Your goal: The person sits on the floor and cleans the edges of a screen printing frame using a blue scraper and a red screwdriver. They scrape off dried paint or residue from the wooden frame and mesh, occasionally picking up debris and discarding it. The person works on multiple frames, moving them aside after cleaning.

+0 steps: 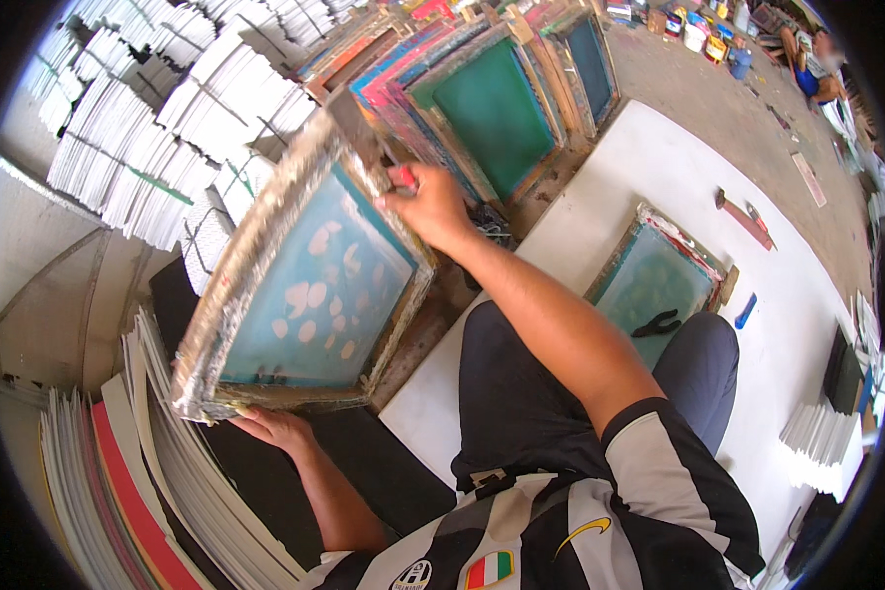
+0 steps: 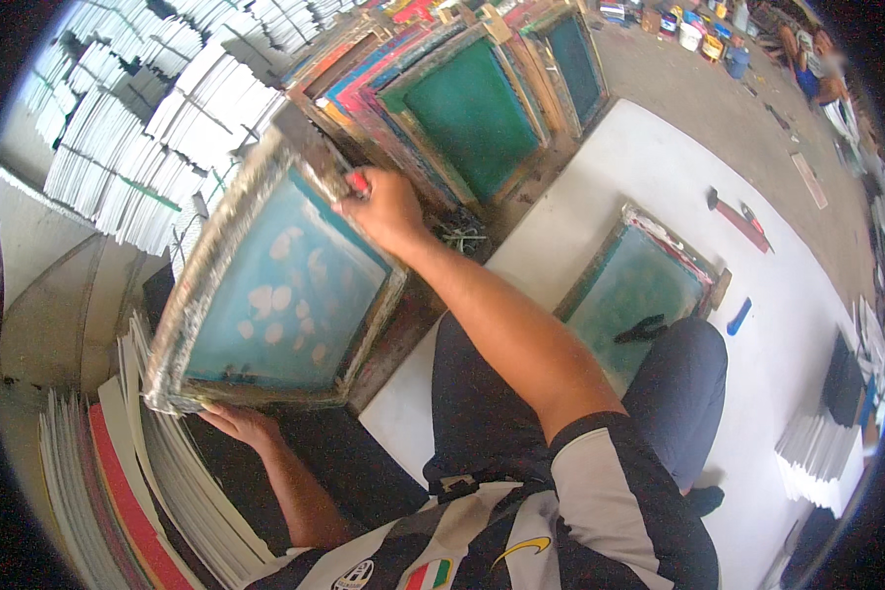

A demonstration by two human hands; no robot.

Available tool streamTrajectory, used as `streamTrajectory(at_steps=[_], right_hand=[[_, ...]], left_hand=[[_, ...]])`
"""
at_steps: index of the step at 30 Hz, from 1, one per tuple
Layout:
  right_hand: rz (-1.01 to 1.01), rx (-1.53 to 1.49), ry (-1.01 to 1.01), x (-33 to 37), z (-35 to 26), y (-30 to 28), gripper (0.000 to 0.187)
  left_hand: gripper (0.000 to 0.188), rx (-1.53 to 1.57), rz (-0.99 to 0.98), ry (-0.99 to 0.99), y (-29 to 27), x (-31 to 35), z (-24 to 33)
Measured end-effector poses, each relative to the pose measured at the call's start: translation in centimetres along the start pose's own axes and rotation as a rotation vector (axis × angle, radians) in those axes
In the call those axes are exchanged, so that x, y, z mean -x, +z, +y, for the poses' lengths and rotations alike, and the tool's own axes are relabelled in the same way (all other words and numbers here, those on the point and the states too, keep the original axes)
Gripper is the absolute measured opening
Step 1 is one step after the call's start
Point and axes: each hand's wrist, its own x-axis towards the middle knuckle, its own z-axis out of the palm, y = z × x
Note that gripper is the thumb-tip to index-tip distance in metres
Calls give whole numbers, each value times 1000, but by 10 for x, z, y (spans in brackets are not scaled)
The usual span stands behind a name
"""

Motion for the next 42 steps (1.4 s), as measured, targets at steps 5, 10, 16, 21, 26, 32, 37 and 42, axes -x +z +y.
streamTrajectory(at_steps=[5,10,16,21,26,32,37,42], right_hand=[[-21,-1,-55,-46,-34,-1,44],[42,-77,-60,-43,-52,-3,32],[-302,-959,345,65,-76,8,39],[-407,-1347,368,91,-68,23,47],[95,-737,153,91,-12,-23,35],[113,-490,191,120,13,-57,32],[72,-411,305,123,40,-61,33],[-77,-354,363,121,57,-41,45]], left_hand=[[66,92,30,-20,30,-20,72],[61,160,50,-138,55,-15,111],[49,228,104,-178,73,-4,118],[48,304,51,-246,97,10,114],[49,318,57,-277,94,11,114],[46,264,105,-204,94,14,102],[60,190,47,-133,65,10,60],[61,165,29,-40,36,8,-4]])
